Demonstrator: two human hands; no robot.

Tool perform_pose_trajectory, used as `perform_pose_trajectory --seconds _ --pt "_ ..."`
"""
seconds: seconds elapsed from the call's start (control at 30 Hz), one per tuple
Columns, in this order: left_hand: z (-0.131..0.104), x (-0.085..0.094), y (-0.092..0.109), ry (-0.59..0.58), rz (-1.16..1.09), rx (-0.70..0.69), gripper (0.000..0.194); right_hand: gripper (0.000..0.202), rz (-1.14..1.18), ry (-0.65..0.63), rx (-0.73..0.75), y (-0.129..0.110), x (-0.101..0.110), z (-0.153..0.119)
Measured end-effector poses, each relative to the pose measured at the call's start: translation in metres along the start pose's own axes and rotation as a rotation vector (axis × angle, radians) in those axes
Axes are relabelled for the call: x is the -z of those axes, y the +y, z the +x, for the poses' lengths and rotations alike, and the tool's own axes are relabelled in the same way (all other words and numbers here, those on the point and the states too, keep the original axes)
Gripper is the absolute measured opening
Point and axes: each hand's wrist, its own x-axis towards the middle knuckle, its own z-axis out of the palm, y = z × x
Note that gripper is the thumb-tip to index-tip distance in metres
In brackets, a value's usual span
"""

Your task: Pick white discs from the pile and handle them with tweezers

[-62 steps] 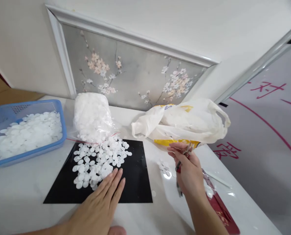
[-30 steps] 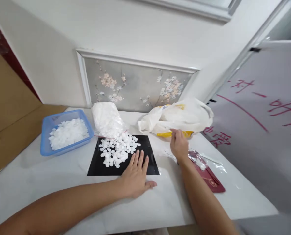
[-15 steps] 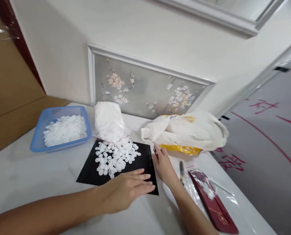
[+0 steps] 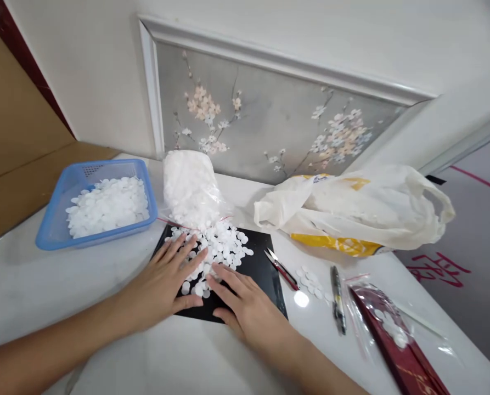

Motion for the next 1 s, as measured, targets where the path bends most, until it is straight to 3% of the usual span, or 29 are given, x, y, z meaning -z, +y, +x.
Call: perform_pose_trajectory --seconds 0.1,0.2,0.3,0.4,0.6,0.8,1.0 --pt "-0.001 -0.001 -0.001 0.042 0.001 0.016 0.084 0.025 0.097 0.063 -0.027 -0.003 -0.004 -0.005" --pt "-0.006 0.002 0.002 0.071 -0.030 -0.031 0.082 0.018 0.254 0.124 -0.207 0.006 0.003 -0.011" --pt "-0.007 0.004 0.012 0.099 -0.076 -0.140 0.057 0.013 0.356 0.075 -0.391 0.015 0.013 -0.011" --pt "-0.005 0.006 0.023 0.143 -0.100 -0.248 0.033 0.013 0.394 0.026 -0.470 0.018 0.019 -0.010" --pt "-0.002 0.008 0.030 0.177 -0.193 -0.254 0.015 0.015 0.369 0.025 -0.413 0.018 0.014 -0.011" --pt "0.008 0.010 0.026 0.072 -0.311 -0.042 0.017 0.014 0.350 0.048 -0.306 0.023 0.010 -0.011" --pt "0.031 0.015 0.042 0.081 -0.252 -0.103 0.019 0.020 0.402 -0.019 -0.320 0.030 0.021 -0.016"
